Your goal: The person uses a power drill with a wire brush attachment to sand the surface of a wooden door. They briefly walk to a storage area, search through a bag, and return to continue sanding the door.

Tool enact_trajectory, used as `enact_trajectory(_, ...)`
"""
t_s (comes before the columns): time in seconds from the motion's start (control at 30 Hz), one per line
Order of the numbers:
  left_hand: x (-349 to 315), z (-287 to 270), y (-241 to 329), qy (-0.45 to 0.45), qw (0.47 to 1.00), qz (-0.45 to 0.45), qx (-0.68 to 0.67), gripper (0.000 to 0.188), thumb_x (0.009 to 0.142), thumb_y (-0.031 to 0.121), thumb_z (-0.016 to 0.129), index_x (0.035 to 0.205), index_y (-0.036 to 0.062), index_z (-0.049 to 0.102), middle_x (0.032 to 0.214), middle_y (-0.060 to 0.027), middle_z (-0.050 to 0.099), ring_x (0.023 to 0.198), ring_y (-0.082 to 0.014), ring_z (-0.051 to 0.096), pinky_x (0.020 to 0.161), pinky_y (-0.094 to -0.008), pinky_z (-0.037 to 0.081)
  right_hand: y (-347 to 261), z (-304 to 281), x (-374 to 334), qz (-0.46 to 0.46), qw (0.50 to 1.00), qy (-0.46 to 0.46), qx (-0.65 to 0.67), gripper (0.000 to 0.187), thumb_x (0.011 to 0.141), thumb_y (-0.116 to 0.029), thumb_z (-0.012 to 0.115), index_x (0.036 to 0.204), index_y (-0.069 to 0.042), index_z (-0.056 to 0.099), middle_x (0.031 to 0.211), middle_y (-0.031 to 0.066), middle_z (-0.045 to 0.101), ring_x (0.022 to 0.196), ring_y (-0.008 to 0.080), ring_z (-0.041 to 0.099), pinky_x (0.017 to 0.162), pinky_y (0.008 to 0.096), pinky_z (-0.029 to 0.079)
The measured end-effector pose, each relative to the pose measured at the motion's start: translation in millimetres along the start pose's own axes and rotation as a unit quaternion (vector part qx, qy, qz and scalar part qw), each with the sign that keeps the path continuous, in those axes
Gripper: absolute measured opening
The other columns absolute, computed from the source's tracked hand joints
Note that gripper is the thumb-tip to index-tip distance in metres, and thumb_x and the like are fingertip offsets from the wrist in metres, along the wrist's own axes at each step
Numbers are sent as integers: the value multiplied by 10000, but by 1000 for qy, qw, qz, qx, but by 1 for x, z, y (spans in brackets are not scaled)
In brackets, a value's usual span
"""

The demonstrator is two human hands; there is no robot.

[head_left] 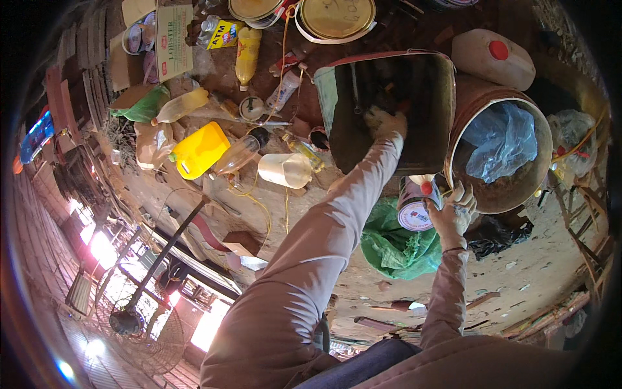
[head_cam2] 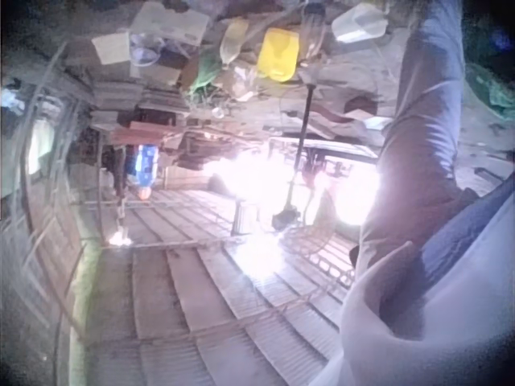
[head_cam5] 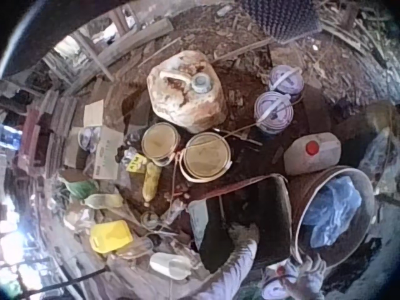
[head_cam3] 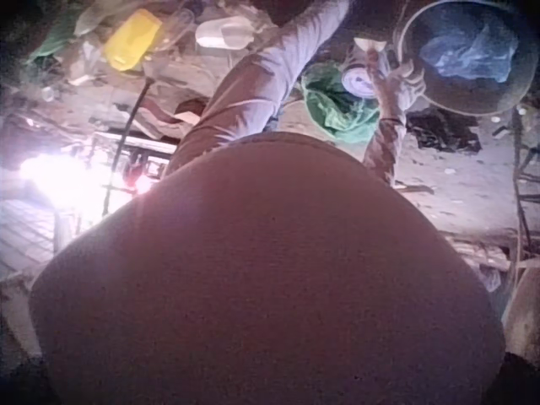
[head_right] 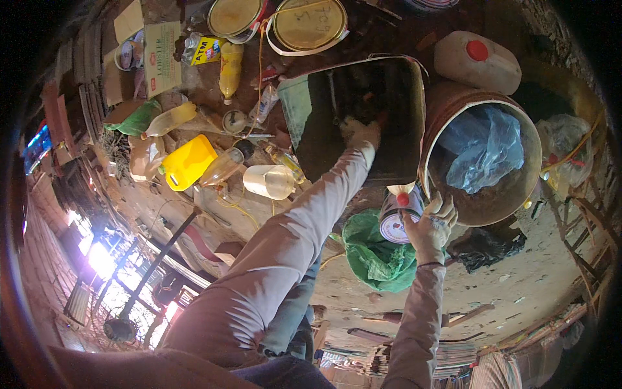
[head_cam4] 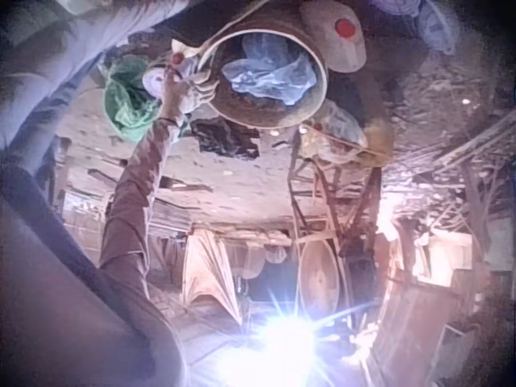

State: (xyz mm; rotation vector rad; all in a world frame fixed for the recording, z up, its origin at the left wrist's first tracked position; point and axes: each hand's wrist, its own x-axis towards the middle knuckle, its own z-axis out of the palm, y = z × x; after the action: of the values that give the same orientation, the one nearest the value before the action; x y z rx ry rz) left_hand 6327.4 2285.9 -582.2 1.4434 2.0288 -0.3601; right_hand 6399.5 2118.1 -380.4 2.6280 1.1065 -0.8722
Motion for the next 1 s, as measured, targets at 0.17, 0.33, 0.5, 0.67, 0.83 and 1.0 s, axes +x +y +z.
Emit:
enact_trajectory(0.17,62,-13,-26,32,993,94,-65,1076,719,524,689,1400,-131,175,1416,-340,284,1335,-422,309,1104,-444,280,1,-3,-1,-5,1000,1,5,909,623,-390,803,1286,7,324,1324,292,353,1249,432,337,1031,544,282)
enact_trajectory(0.33,85,-20,-10,-51,997,34,41,1180,656,670,665,1426,-76,170,1392,-283,373,1254,-397,434,1020,-429,384,8,2,-2,-21,1000,-3,23,966,643,-446,789,1331,2,281,1315,295,337,1237,443,339,1021,549,280)
enact_trajectory(0.5,91,-25,3,-108,993,-30,-21,856,668,600,697,1220,-20,491,1125,-224,612,1027,-356,617,824,-414,505,6,2,-4,-14,1000,-6,17,961,625,-425,803,1326,-1,300,1322,283,338,1241,443,336,1027,550,274)
enact_trajectory(0.67,59,-9,-8,-96,955,-73,-271,427,767,360,652,930,-34,676,873,-221,686,817,-379,677,644,-426,504,7,2,-6,-7,1000,-12,12,973,628,-404,802,1345,-15,272,1337,267,331,1250,430,334,1032,543,274)
enact_trajectory(0.83,-8,-50,26,-189,981,41,-19,638,797,383,579,1269,-35,479,1082,-264,625,1012,-397,620,843,-445,493,9,4,-2,-4,1000,-26,14,968,627,-405,816,1317,-1,272,1355,281,307,1248,443,334,1040,550,283)
enact_trajectory(1.0,-79,-68,67,-247,964,88,29,762,850,447,509,1336,-113,337,1042,-242,649,971,-358,643,837,-423,506,5,-5,0,-3,999,-49,12,954,631,-399,812,1314,-5,276,1318,256,346,1225,422,353,1028,531,295)
